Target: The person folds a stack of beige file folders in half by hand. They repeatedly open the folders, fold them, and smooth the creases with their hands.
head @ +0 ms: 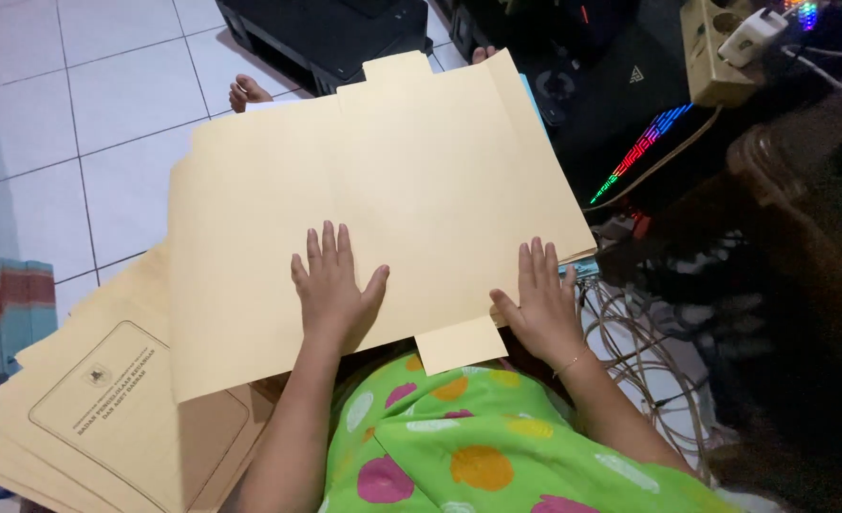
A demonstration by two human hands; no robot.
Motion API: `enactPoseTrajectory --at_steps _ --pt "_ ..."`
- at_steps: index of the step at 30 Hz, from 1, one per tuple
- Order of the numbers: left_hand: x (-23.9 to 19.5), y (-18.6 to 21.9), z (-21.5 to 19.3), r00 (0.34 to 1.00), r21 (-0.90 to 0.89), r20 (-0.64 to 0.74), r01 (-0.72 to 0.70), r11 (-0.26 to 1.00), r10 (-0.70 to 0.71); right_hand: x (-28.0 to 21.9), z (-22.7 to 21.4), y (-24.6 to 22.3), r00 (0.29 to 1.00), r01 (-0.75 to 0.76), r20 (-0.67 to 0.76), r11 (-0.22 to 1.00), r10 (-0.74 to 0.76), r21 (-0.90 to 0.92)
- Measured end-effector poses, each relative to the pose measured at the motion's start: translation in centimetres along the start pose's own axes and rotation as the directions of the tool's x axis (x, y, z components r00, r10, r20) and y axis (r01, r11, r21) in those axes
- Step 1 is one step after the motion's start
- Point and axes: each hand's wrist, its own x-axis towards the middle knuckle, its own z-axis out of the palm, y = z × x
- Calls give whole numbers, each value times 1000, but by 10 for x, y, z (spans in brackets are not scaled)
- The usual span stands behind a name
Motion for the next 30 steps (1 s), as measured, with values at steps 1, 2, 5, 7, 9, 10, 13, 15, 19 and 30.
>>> enactPoseTrajectory --at_steps 1,2,5,7,9,10,13,15,19,30 --pt "-2 0 0 1000 0 3 0 1000 0 7 0 1 1000 -2 2 1000 2 1" --pt "-2 1 -1 1000 -1 5 -1 1000 1 17 -1 2 1000 11 14 1000 -11 -23" --pt "0 3 -5 1000 -19 1 3 1000 -3 69 -15 -6 998 50 28 996 -49 -71" --pt "-2 4 -6 1000 -39 4 11 999 -11 118 -20 -10 997 77 39 993 -73 -94" --pt "-1 5 -9 1000 -24 25 16 1000 -16 179 -19 -9 996 73 -37 991 -77 -113" --pt "-3 6 -10 1000 -23 23 20 1000 -19 195 -20 -10 996 77 -37 991 -81 -113" --pt "-3 7 -15 1000 -36 24 21 999 -20 241 -24 -13 995 10 -94 985 -27 -170" --pt "-2 6 -11 999 -19 38 25 1000 -24 255 -17 -10 990 -75 -129 979 51 -189" --pt "0 3 -10 999 -43 33 21 999 -20 254 -32 -9 988 -90 -136 986 71 -141" --pt "-1 3 -9 999 -17 36 10 1000 -9 219 -27 -39 976 217 22 965 -216 -150"
